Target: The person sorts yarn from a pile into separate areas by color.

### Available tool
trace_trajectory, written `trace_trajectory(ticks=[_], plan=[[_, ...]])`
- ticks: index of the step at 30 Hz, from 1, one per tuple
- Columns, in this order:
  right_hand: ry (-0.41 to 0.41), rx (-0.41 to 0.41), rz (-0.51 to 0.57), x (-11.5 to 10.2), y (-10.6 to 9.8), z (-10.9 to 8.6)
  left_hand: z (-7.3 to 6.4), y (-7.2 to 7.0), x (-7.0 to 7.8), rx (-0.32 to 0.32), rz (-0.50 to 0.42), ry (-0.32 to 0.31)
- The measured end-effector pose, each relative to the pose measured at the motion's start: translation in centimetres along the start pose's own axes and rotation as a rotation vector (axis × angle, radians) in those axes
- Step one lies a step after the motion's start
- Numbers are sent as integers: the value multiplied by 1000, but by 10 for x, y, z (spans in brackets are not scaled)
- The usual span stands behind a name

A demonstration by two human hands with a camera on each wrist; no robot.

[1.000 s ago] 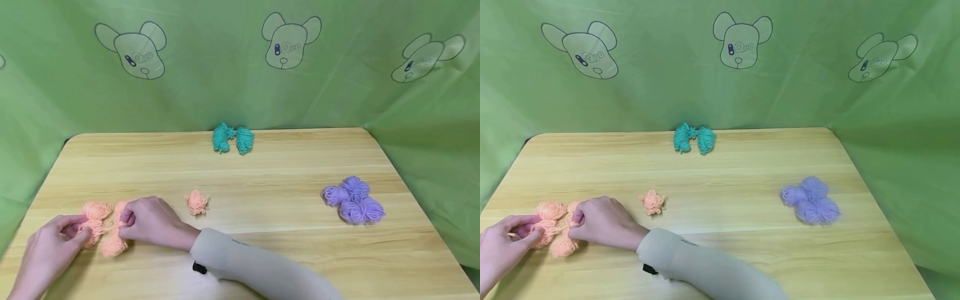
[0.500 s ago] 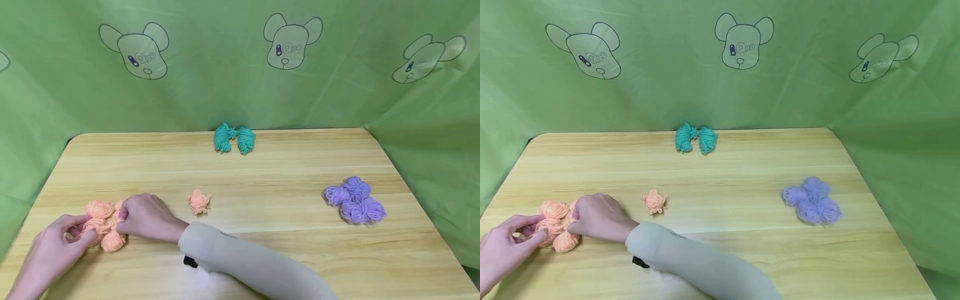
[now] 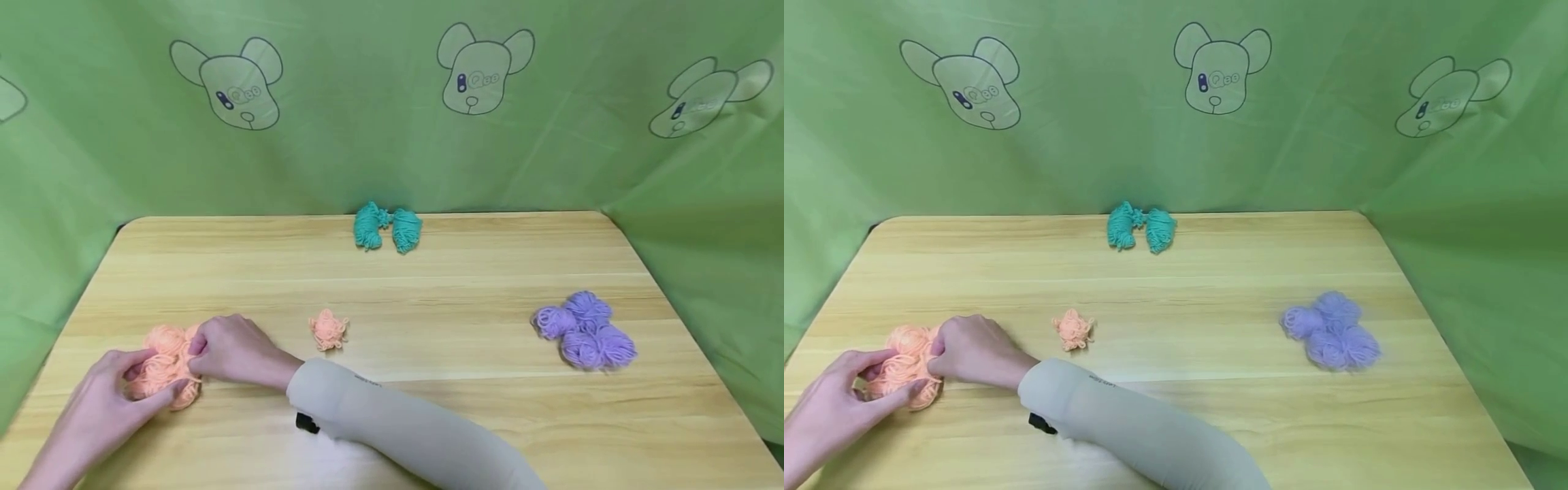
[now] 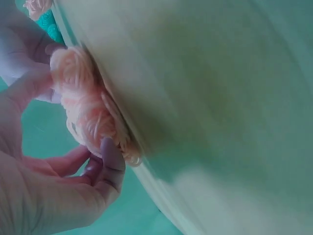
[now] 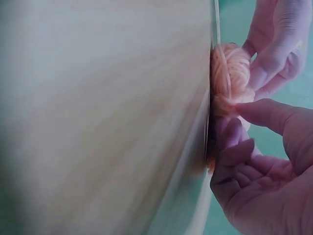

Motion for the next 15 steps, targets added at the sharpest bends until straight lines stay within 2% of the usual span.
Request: trace_trajectory(ticks=[7, 11, 15], plan=[[-56, -81, 114, 8, 1, -6, 0, 2, -6, 4, 2, -67], [-81, -76, 124, 11, -4, -12, 0, 2, -7, 11, -2, -85], [-69, -67, 168, 15, -10, -18, 0, 1, -8, 25, 0, -88]])
Point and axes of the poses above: each hand's wrist, its own z-axis towards the middle knuckle, its own y-axis out of the palm, x = y × z, the point moved 8 cm from there along z, towards the middle knuckle, and after that the axes turned 11 degrees about y, right-handed, at the moved point
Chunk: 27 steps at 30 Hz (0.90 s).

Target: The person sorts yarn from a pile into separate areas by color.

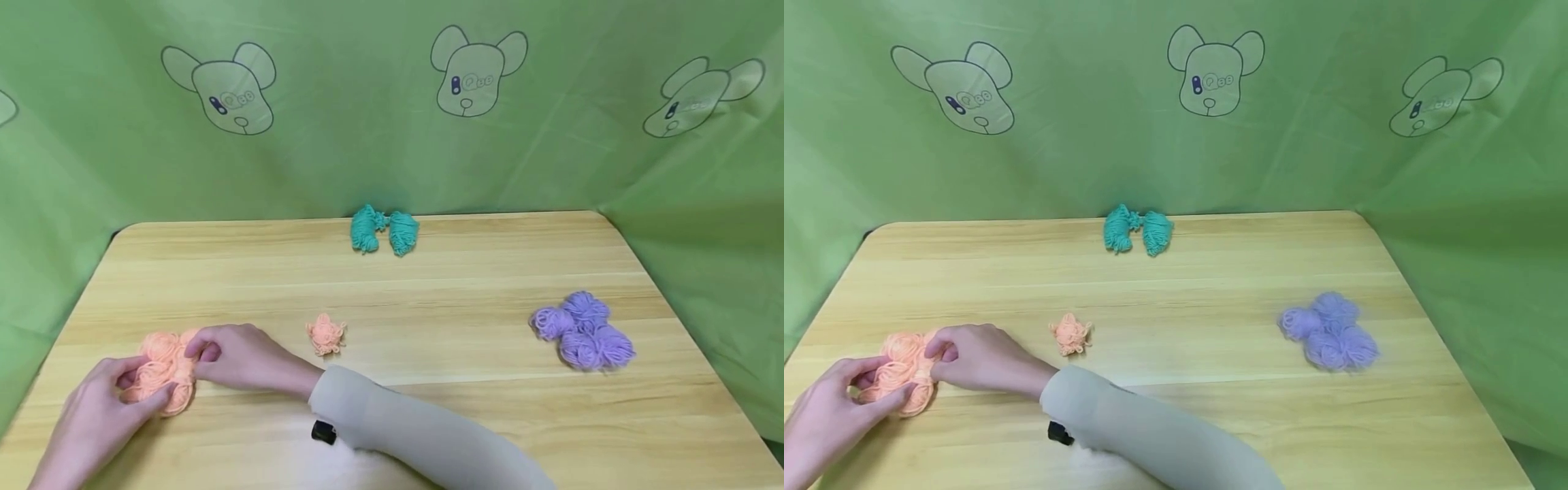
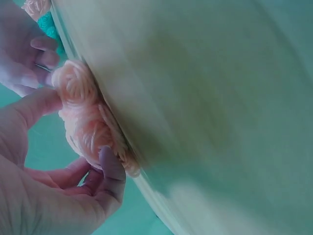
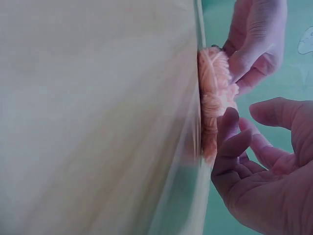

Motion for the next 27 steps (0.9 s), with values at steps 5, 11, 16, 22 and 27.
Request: trace_trajectory(ticks=[5, 11, 16, 22, 27], plan=[[6, 1, 134, 8, -11, -14, 0, -1, 1, 2, -1, -10], [-14, 40, 238, 14, -31, -31, 1, 0, 1, -16, 0, -33], [-12, 66, 253, 27, -47, -43, 2, 2, 2, -28, -1, -46], [-40, 115, 321, 43, -69, -52, 4, 4, 2, -33, -3, -45], [-62, 162, 372, 53, -82, -57, 1, 2, 1, -20, -1, -42]])
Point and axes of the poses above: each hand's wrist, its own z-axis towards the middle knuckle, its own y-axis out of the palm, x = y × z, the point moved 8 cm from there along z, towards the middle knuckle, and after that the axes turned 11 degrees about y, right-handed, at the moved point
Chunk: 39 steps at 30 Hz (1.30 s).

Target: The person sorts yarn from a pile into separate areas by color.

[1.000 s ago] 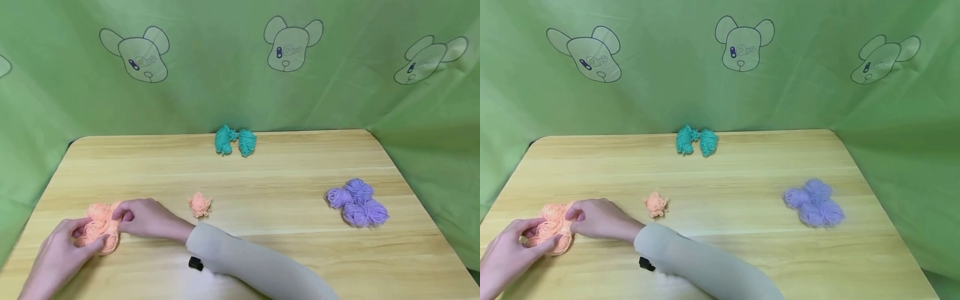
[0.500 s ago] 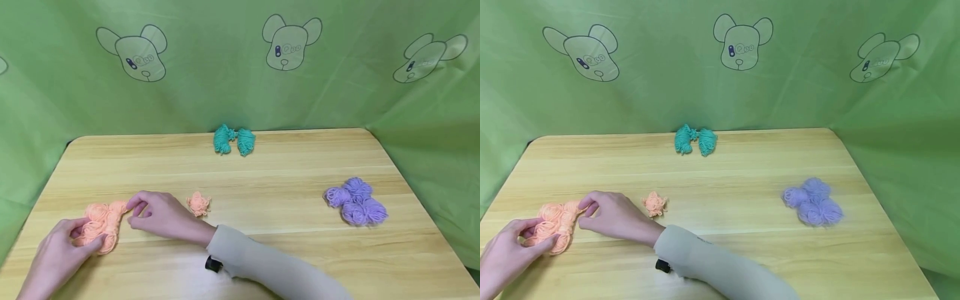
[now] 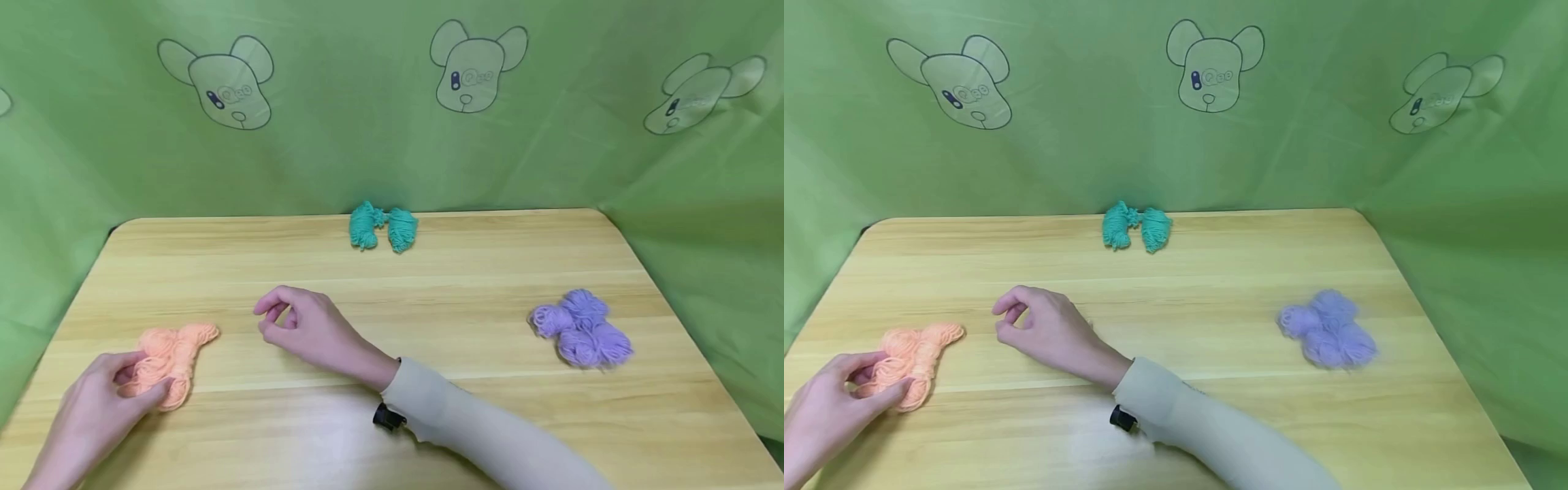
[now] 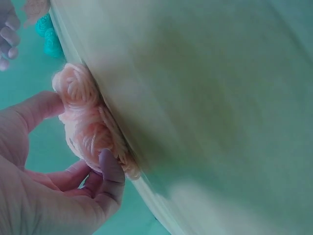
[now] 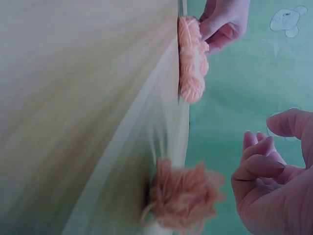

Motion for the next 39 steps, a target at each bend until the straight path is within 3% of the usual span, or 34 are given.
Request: trace_trajectory(ticks=[13, 24, 39], plan=[[43, 88, -30, 22, -31, -9, -1, 1, -1, -9, -5, -10], [17, 119, -224, 37, -41, -15, -1, 0, -1, -4, 2, -16], [147, 25, -342, 54, -42, -21, -1, 1, -1, 4, -8, -18]])
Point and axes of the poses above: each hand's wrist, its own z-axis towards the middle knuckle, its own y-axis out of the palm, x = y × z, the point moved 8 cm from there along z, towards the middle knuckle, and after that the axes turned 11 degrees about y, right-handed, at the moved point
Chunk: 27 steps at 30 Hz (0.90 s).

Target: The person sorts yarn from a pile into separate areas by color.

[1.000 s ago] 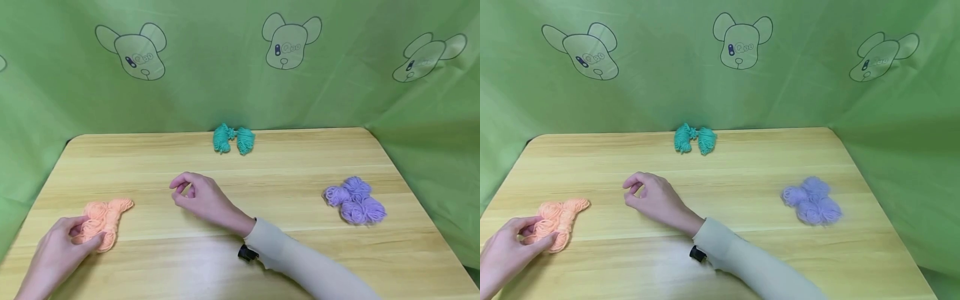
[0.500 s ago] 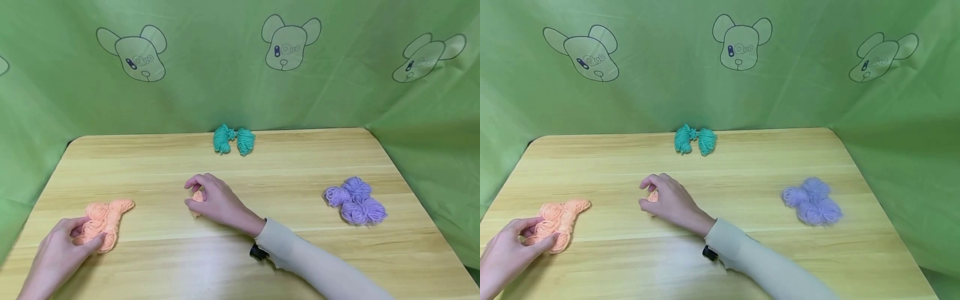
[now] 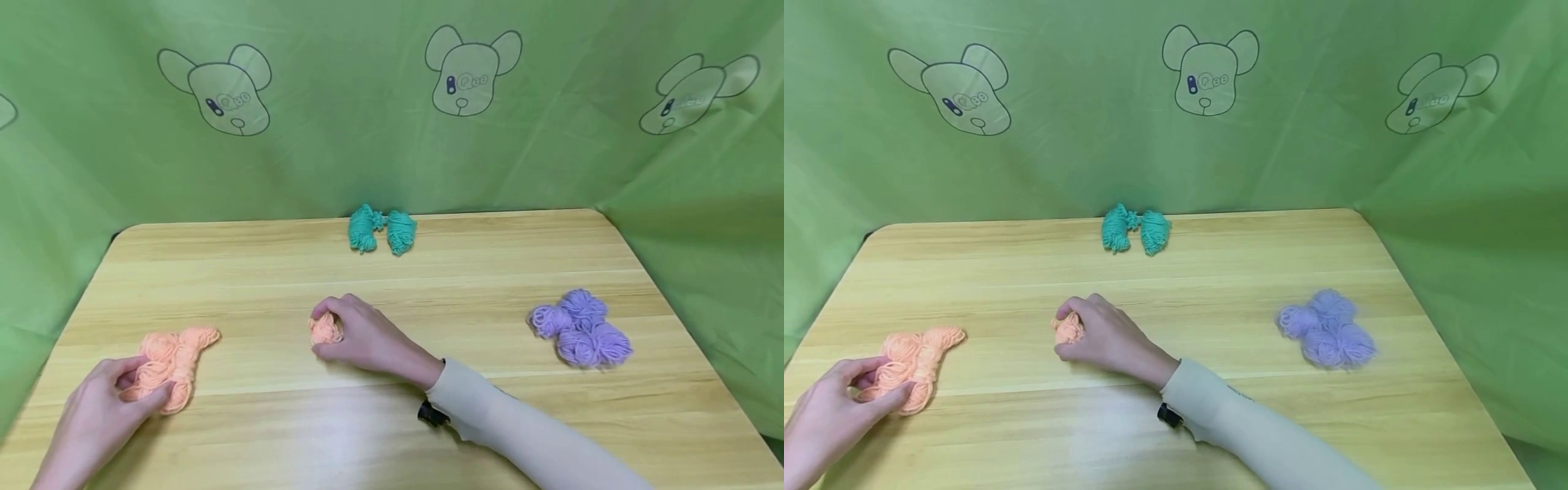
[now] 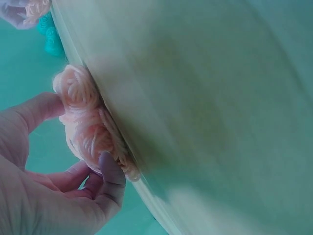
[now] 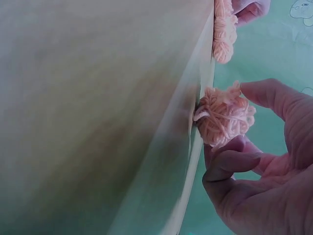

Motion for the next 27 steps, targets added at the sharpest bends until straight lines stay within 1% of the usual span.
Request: trace_trajectory(ticks=[5, 12, 20, 27], plan=[[4, -7, -1, 2, -1, -3, 0, 0, 0, -2, -1, -4], [30, 0, -5, 8, -6, -5, 0, -1, 0, -3, 2, -7], [-1, -20, 1, 14, -12, -4, 1, -1, 0, -3, 4, -1], [-21, -45, 21, 14, -13, -5, 1, -1, 0, -15, 5, -10]])
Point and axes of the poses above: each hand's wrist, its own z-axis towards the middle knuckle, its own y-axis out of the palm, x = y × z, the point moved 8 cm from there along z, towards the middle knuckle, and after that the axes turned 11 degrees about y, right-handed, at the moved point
